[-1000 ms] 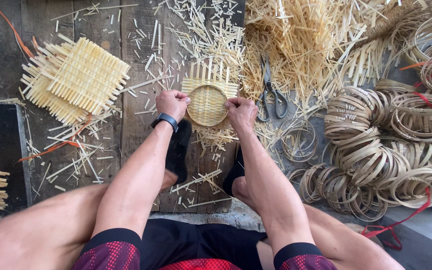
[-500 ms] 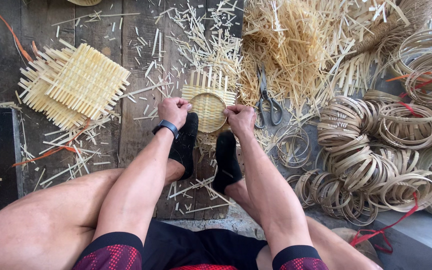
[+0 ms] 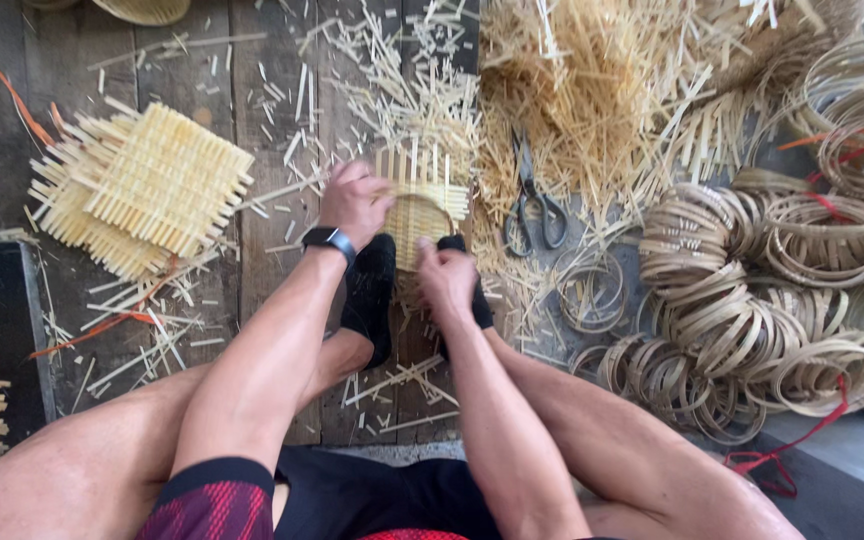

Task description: The person weaves bamboo strips into a square lattice, aligns a circular bamboo frame over the lattice, and uses shears to cut away the excess bamboo material.

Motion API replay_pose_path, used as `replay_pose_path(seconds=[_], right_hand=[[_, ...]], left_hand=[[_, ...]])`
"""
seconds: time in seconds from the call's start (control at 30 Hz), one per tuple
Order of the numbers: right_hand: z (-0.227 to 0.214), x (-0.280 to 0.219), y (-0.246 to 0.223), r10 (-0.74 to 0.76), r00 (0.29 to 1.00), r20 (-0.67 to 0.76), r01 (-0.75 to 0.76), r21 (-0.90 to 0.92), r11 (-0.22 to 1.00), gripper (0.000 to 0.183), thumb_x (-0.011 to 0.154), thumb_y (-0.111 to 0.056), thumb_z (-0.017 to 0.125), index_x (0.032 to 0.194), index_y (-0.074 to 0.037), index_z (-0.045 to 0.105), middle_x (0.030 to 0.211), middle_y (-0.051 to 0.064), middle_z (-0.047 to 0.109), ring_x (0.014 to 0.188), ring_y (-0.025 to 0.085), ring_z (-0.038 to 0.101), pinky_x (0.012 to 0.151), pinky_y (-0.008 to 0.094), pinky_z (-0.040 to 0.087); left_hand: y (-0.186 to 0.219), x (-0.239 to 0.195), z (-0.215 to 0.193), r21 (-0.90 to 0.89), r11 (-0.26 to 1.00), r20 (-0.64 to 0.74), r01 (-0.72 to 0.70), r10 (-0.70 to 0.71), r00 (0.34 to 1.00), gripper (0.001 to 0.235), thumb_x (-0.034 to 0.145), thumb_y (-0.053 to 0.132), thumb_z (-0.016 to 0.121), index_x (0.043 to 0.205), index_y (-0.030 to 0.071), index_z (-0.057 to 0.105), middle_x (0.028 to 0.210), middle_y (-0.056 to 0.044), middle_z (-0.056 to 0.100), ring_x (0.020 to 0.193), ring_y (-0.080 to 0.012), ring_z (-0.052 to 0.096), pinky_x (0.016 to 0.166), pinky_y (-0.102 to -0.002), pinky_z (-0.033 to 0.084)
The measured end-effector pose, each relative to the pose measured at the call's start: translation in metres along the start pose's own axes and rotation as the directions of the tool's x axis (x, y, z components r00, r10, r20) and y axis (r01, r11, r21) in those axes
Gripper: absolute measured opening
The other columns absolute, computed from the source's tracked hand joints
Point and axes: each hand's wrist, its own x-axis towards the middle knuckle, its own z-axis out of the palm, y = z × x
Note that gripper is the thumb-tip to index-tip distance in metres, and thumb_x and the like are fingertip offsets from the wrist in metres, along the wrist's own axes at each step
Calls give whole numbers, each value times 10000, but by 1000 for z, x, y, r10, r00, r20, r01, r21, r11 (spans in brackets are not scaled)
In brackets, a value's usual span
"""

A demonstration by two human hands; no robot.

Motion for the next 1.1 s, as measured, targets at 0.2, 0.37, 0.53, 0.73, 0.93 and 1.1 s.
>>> replay_pose_path(seconds=[0.2,0.37,0.53,0.73,0.93,1.1], right_hand=[[49,-14,47,37,999,16,-41,341,939,336,972,-297,693,884,26,698,707,46,639,582,107,468,493,304,393],[37,-23,37,-216,976,8,211,191,959,323,991,-304,652,919,5,714,746,49,711,651,88,555,578,264,474],[-6,-17,-15,77,980,182,-44,-178,983,485,1039,-391,580,921,47,750,704,101,675,621,213,587,585,373,486],[-38,42,-52,-7,1000,-12,7,20,1000,400,834,-385,798,969,-9,819,882,111,766,770,192,648,788,372,535],[-29,72,-29,146,978,151,-189,334,924,484,630,-305,948,960,20,809,988,170,790,809,235,694,820,416,536],[-72,48,-79,21,1000,19,-19,-89,996,497,814,-467,838,1013,-15,787,969,144,742,814,201,622,777,402,512]], left_hand=[[6,17,53,-167,952,-129,-255,235,963,134,916,279,718,999,219,804,1008,-28,671,929,-224,512,802,-371,458],[-8,20,78,-259,960,-9,-107,109,994,197,1032,300,637,952,187,776,931,15,675,879,-176,563,827,-345,481],[-3,31,71,-424,883,173,200,-138,975,295,970,418,683,908,145,777,870,-21,726,754,-143,660,698,-319,533],[0,28,60,-517,738,328,434,-298,897,331,864,431,781,918,105,789,796,-46,767,682,-127,668,646,-307,534],[-9,25,58,-720,515,381,465,-266,886,315,836,418,801,915,113,816,839,-44,798,754,-109,701,710,-288,553],[0,19,39,-602,509,416,615,-458,786,366,960,485,675,990,146,809,964,-52,792,853,-121,692,777,-345,549]])
